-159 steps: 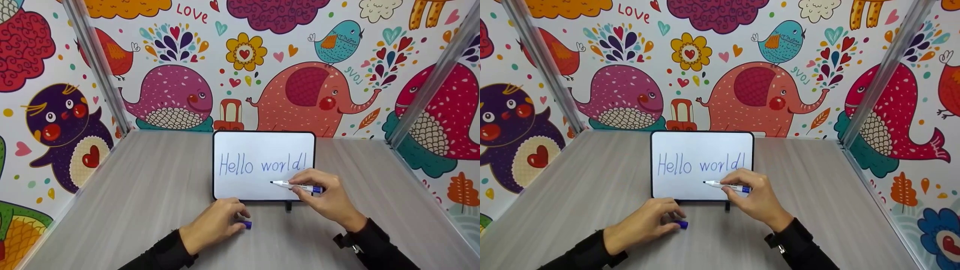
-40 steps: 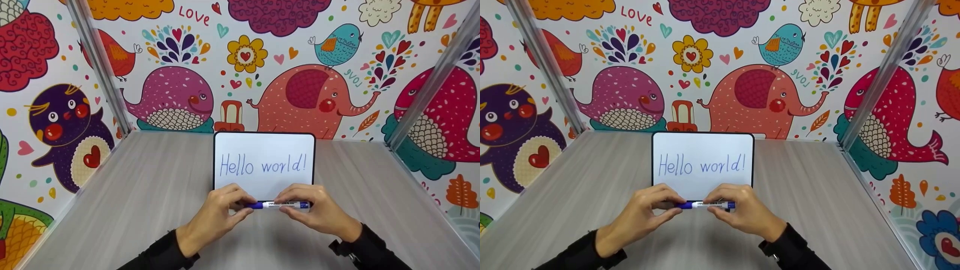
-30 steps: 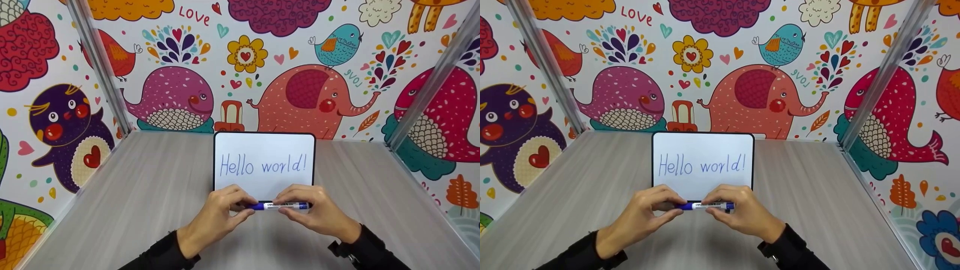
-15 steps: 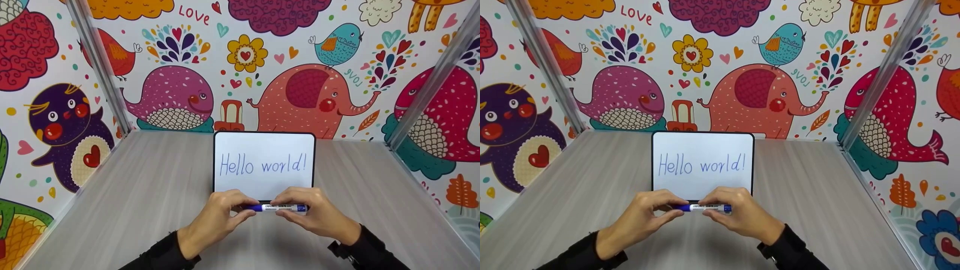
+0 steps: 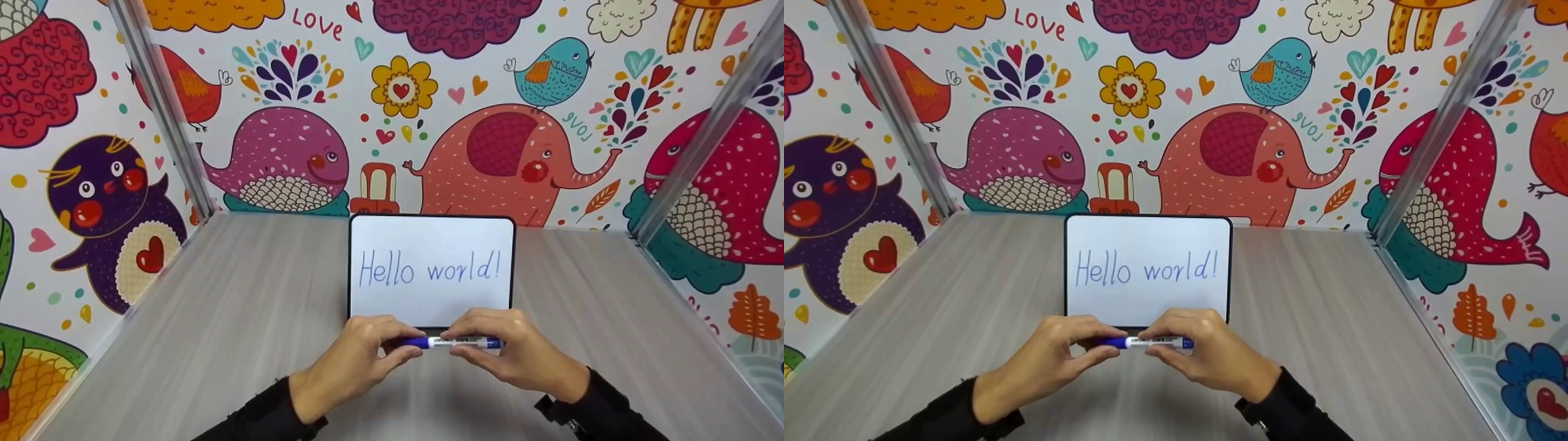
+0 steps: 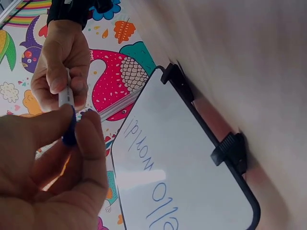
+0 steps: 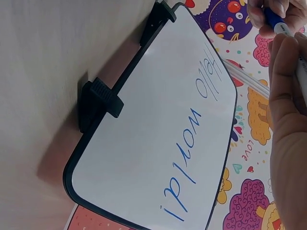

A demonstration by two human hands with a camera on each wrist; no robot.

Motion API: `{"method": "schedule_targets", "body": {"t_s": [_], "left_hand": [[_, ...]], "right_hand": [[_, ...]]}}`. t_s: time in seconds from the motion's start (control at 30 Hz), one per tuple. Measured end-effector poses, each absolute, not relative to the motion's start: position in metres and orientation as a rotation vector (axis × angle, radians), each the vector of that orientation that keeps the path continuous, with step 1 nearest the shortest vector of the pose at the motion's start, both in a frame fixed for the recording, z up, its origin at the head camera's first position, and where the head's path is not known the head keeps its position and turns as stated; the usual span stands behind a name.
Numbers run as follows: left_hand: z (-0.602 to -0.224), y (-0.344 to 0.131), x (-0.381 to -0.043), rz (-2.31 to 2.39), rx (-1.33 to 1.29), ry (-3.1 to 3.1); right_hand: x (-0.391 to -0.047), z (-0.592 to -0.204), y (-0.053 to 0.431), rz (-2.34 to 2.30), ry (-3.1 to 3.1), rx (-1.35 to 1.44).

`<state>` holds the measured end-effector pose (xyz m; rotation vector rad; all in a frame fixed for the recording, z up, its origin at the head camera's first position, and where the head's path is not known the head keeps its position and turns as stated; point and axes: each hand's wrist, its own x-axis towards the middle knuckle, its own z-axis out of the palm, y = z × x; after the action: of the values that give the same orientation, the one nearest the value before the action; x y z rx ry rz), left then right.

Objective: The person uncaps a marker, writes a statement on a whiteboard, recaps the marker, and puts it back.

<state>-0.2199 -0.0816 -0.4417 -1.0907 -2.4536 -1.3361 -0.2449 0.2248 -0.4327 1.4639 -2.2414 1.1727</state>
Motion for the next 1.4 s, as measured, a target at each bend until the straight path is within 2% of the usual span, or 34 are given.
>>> {"method": "schedule_targets", "body": {"t_s": [1.4], "left_hand": [[-0.447, -0.076, -0.213, -1.277, -1.239, -2.205]], "right_hand": [[-0.241, -0.439, 0.215, 1.271, -2.055, 1.538]]}}
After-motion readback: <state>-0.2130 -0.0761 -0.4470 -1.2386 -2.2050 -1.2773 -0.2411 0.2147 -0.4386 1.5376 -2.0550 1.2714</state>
